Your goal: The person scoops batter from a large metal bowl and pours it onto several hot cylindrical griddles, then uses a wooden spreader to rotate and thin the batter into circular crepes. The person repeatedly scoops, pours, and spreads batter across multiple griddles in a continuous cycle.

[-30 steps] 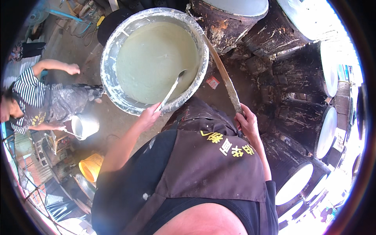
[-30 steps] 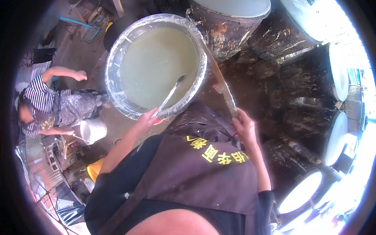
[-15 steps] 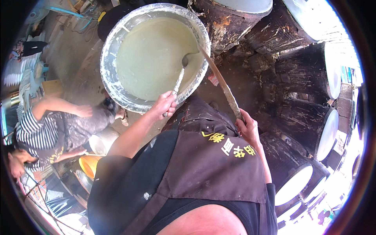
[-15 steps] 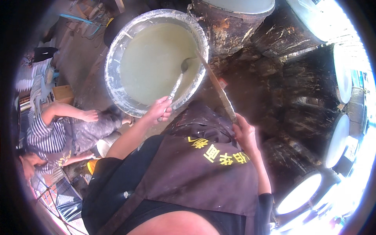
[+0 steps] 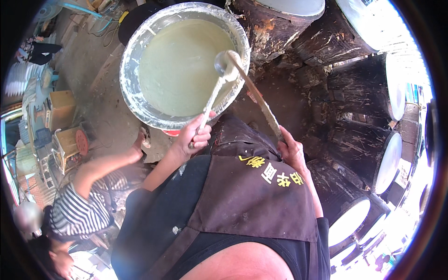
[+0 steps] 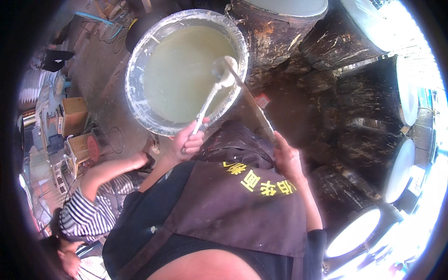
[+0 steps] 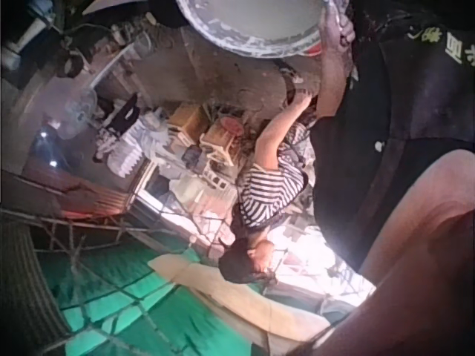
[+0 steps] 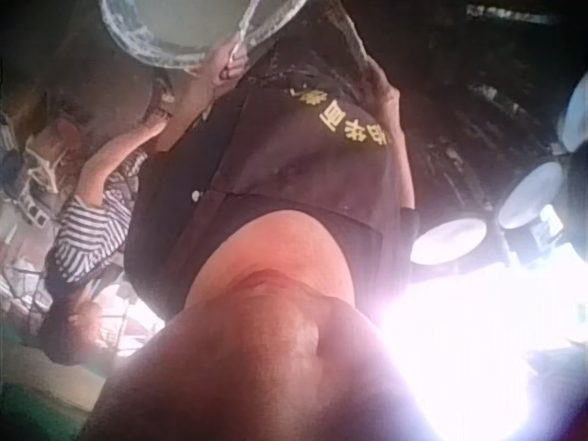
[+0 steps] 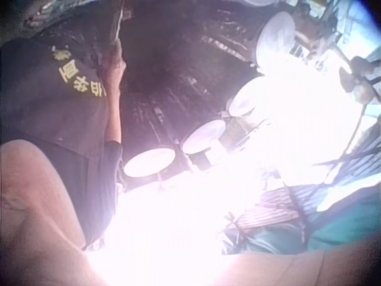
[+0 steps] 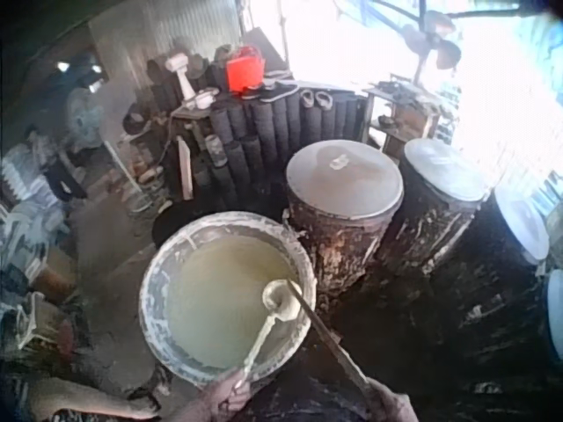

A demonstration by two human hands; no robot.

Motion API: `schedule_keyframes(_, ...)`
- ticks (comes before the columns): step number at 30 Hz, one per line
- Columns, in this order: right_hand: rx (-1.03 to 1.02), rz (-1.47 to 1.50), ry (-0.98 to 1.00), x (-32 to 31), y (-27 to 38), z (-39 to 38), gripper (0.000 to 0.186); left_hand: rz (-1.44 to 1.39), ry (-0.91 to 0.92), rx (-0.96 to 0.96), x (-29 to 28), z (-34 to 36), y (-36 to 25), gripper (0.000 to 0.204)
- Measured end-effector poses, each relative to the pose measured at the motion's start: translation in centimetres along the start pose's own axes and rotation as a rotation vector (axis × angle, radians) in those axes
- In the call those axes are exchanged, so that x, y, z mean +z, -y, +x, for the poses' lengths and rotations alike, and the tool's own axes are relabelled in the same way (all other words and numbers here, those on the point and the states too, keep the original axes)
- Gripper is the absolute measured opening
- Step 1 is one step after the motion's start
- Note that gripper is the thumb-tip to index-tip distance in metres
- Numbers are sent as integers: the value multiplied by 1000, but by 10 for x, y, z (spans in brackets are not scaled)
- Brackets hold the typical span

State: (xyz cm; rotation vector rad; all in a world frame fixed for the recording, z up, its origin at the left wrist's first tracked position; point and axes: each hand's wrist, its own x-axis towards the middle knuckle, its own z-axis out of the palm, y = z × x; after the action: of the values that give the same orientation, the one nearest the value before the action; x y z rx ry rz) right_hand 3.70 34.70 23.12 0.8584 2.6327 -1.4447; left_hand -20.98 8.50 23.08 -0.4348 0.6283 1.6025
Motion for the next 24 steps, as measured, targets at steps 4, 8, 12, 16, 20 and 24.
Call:
schedule_keyframes(4, 101, 120, -33, -17, 7, -9, 52, 968, -545, 145, -31, 14, -12, 38)
schedule_keyframes(8, 214, 233, -32, -26, 13, -18, 50, 1553, -341, 511, -72, 11, -10, 46)
schedule_keyframes(12, 222, 203, -8, -22, 13, -18, 49, 1833, -530, 395, -60, 52, -53, 46)
schedule_keyframes(16, 247, 242, -13, -19, 9, -21, 50, 898, -420, 7, -13, 49, -24, 32)
schedule_keyframes(20, 176, 171, 29, -9, 3, -17, 49, 149, -310, -104, -11, 46, 7, 25)
schedule_keyframes(24, 126, 54, 94, -10, 5, -10, 49, -383, 85, -134, -16, 29, 32, 36)
